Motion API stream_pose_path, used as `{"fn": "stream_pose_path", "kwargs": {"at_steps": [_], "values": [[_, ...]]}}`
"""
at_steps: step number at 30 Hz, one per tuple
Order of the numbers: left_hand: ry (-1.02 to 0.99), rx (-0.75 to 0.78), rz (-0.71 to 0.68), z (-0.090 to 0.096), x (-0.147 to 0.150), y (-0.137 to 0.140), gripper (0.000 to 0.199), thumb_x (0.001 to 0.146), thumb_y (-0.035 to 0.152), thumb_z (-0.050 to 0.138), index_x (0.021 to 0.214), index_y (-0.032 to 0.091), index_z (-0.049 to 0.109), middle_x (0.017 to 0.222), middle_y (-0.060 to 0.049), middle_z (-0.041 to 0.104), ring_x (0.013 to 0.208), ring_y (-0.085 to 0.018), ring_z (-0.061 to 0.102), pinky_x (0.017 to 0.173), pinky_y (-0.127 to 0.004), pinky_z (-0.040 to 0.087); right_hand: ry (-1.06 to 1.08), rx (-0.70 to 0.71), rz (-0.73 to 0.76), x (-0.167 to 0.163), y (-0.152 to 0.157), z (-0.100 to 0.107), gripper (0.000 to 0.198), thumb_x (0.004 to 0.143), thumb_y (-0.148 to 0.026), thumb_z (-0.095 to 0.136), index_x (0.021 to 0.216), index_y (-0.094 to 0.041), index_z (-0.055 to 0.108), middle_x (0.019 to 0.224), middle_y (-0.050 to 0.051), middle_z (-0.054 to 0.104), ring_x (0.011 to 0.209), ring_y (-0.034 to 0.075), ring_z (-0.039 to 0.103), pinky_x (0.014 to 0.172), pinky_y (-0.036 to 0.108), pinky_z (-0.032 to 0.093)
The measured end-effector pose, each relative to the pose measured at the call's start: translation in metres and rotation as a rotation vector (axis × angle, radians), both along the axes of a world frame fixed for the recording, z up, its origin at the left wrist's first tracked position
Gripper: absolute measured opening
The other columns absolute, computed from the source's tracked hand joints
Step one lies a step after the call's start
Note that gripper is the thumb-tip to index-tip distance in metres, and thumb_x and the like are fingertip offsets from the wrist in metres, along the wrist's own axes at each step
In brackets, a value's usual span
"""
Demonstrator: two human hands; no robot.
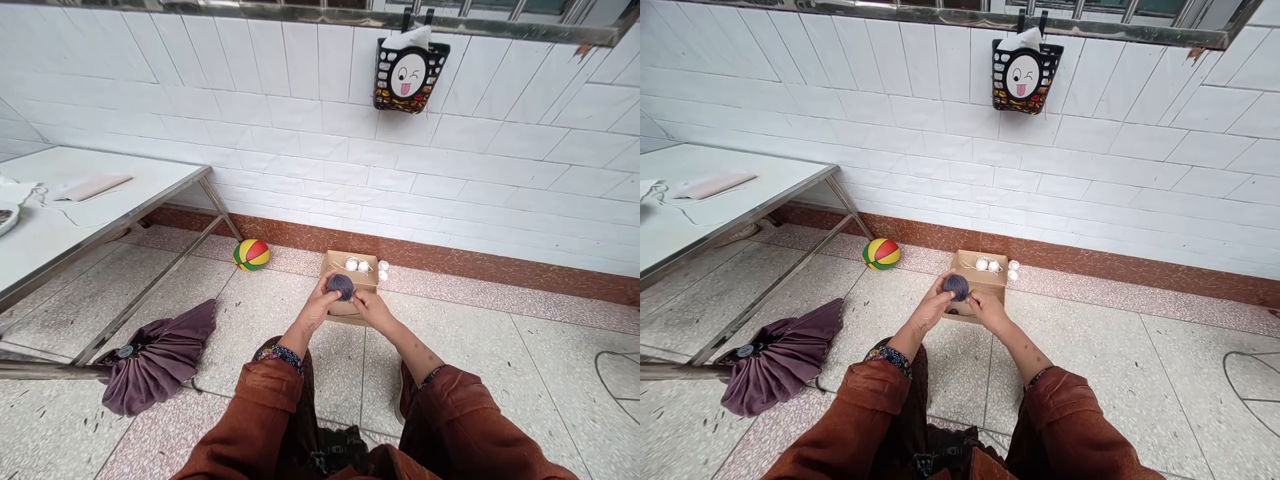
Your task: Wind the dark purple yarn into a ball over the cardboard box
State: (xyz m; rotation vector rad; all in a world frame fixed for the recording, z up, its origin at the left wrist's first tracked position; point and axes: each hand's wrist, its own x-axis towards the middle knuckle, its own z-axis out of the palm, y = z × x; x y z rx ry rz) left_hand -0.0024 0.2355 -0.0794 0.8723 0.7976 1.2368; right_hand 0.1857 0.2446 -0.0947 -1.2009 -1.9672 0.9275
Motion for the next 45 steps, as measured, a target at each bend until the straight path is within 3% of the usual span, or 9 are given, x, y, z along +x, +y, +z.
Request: {"fn": "stream_pose_path", "kwargs": {"at_steps": [5,10,18,21,24,30,36,41,45], "values": [[0.201,-0.017,0.197,-0.006,0.0,0.008,0.071,0.068,0.023,0.077,0.135,0.023,0.054,0.127,-0.008,0.059,0.113,-0.023,0.06,0.102,-0.038,0.046,-0.044,0.048,0.216,-0.003,-0.012,0.019,0.026,0.1,-0.034,0.048,0.085,-0.02,0.063,0.079,0.001,0.066,0.073,0.017,0.06,0.071,0.027,0.044],[0.442,0.04,0.155,-0.009,0.0,0.008,0.079,0.065,0.022,0.08,0.139,0.022,0.05,0.122,-0.009,0.059,0.103,-0.022,0.063,0.096,-0.039,0.05,0.02,0.085,0.283,-0.002,-0.017,0.034,0.029,0.101,-0.038,0.051,0.082,-0.02,0.064,0.072,0.0,0.064,0.067,0.015,0.058,0.066,0.026,0.043],[0.352,0.103,-0.257,-0.008,0.003,-0.001,0.089,0.067,0.025,0.083,0.147,0.026,0.044,0.126,-0.01,0.059,0.108,-0.023,0.061,0.094,-0.038,0.049,0.171,0.19,-0.028,0.013,0.0,0.039,0.027,0.097,-0.04,0.056,0.083,-0.022,0.069,0.08,0.004,0.069,0.076,0.019,0.063,0.074,0.031,0.049],[0.257,0.1,-0.325,-0.002,0.003,-0.005,0.084,0.071,0.025,0.083,0.146,0.027,0.046,0.129,-0.01,0.06,0.113,-0.023,0.06,0.099,-0.039,0.046,0.162,0.174,-0.138,0.017,0.009,0.028,0.027,0.096,-0.039,0.055,0.079,-0.021,0.067,0.076,0.003,0.067,0.073,0.019,0.061,0.072,0.03,0.048],[0.13,0.082,-0.338,0.004,0.004,-0.009,0.079,0.071,0.023,0.083,0.143,0.028,0.051,0.132,-0.009,0.061,0.116,-0.024,0.06,0.102,-0.038,0.044,0.077,0.065,-0.166,0.017,0.013,0.013,0.026,0.096,-0.037,0.052,0.08,-0.021,0.066,0.077,0.003,0.067,0.072,0.019,0.061,0.071,0.03,0.048],[-0.095,-0.037,-0.285,0.005,0.003,-0.01,0.061,0.074,0.026,0.08,0.131,0.023,0.061,0.126,-0.011,0.064,0.109,-0.025,0.064,0.098,-0.043,0.05,-0.041,-0.022,-0.085,0.01,0.005,-0.008,0.018,0.093,-0.023,0.052,0.09,-0.021,0.069,0.079,0.003,0.071,0.076,0.02,0.063,0.072,0.03,0.048],[-0.116,-0.076,-0.085,0.003,0.001,-0.004,0.054,0.071,0.025,0.081,0.122,0.021,0.062,0.12,-0.009,0.066,0.105,-0.021,0.064,0.095,-0.037,0.051,-0.084,-0.009,0.068,0.008,-0.006,0.001,0.017,0.094,-0.024,0.054,0.084,-0.02,0.068,0.082,0.003,0.07,0.079,0.018,0.062,0.076,0.029,0.046],[0.098,-0.019,0.06,-0.002,0.001,0.004,0.05,0.068,0.027,0.081,0.115,0.019,0.064,0.109,-0.006,0.068,0.101,-0.021,0.063,0.096,-0.037,0.048,-0.03,0.042,0.22,0.009,-0.014,0.023,0.027,0.097,-0.038,0.054,0.082,-0.02,0.066,0.079,0.002,0.067,0.075,0.017,0.06,0.073,0.028,0.045],[0.405,0.078,0.083,-0.007,0.002,0.006,0.053,0.065,0.027,0.082,0.116,0.019,0.066,0.111,-0.008,0.067,0.104,-0.024,0.062,0.101,-0.042,0.046,0.113,-0.038,0.193,0.009,-0.018,0.041,0.031,0.095,-0.046,0.056,0.086,-0.02,0.069,0.08,0.002,0.069,0.073,0.017,0.061,0.07,0.029,0.047]]}}
